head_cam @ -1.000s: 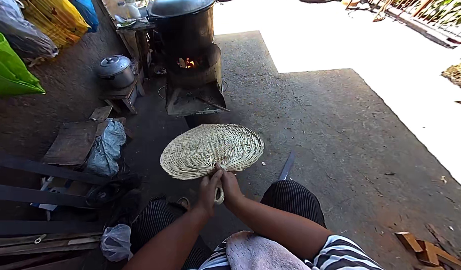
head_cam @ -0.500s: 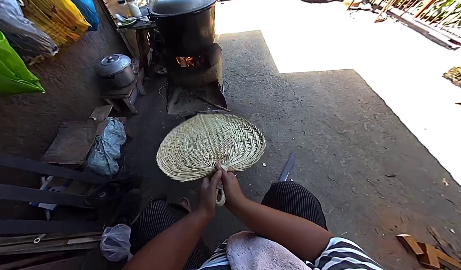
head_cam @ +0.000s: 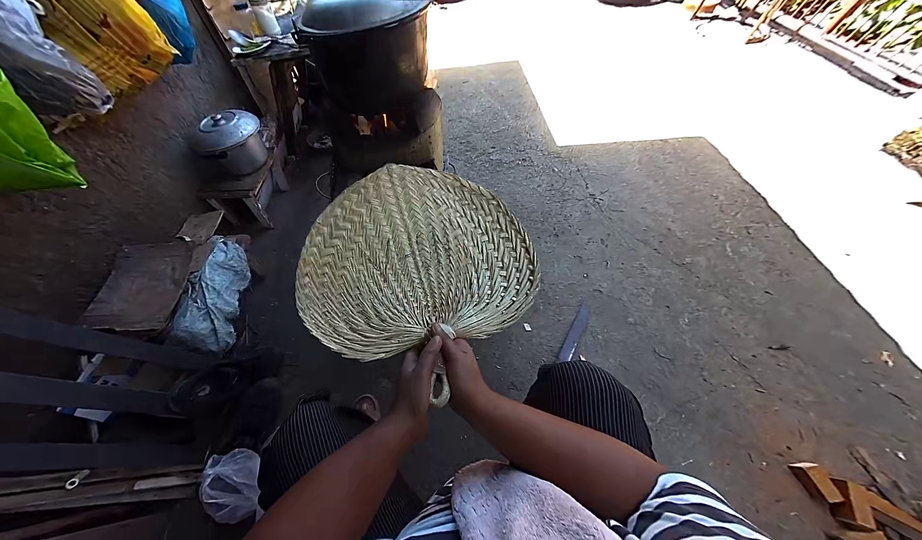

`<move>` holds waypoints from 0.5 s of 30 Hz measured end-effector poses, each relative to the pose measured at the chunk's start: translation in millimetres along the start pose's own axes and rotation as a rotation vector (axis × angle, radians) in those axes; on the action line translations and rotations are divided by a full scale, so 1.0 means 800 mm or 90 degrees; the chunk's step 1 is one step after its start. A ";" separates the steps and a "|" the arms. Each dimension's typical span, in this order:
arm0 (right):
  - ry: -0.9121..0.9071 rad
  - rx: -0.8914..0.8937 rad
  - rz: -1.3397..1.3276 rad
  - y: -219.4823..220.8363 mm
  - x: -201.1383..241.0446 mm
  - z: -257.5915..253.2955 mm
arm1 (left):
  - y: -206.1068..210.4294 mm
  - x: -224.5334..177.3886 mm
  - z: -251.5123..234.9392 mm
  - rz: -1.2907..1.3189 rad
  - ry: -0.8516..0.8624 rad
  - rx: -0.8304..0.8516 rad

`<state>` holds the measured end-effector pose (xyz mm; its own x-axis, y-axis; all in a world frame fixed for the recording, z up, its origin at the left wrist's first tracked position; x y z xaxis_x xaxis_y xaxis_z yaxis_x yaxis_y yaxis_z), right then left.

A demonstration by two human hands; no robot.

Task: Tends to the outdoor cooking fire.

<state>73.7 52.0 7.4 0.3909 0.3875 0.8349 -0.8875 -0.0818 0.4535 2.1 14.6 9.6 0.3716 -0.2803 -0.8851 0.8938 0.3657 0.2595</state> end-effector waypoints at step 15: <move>-0.035 0.022 -0.015 0.000 0.005 0.012 | 0.002 -0.001 0.008 -0.058 0.083 -0.004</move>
<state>77.6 44.5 13.5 0.4256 0.3386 0.8392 -0.8693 -0.1047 0.4831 4.8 9.7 12.9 0.2526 -0.1953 -0.9477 0.9207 0.3498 0.1733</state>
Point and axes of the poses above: each hand's wrist, its own z-axis away from the middle knuckle, its own y-axis out of the palm, x = y × z, the point moved 3 cm from there along -z, towards the middle knuckle, and after that the axes turned 1 degree about -z, right-handed, at the moved point
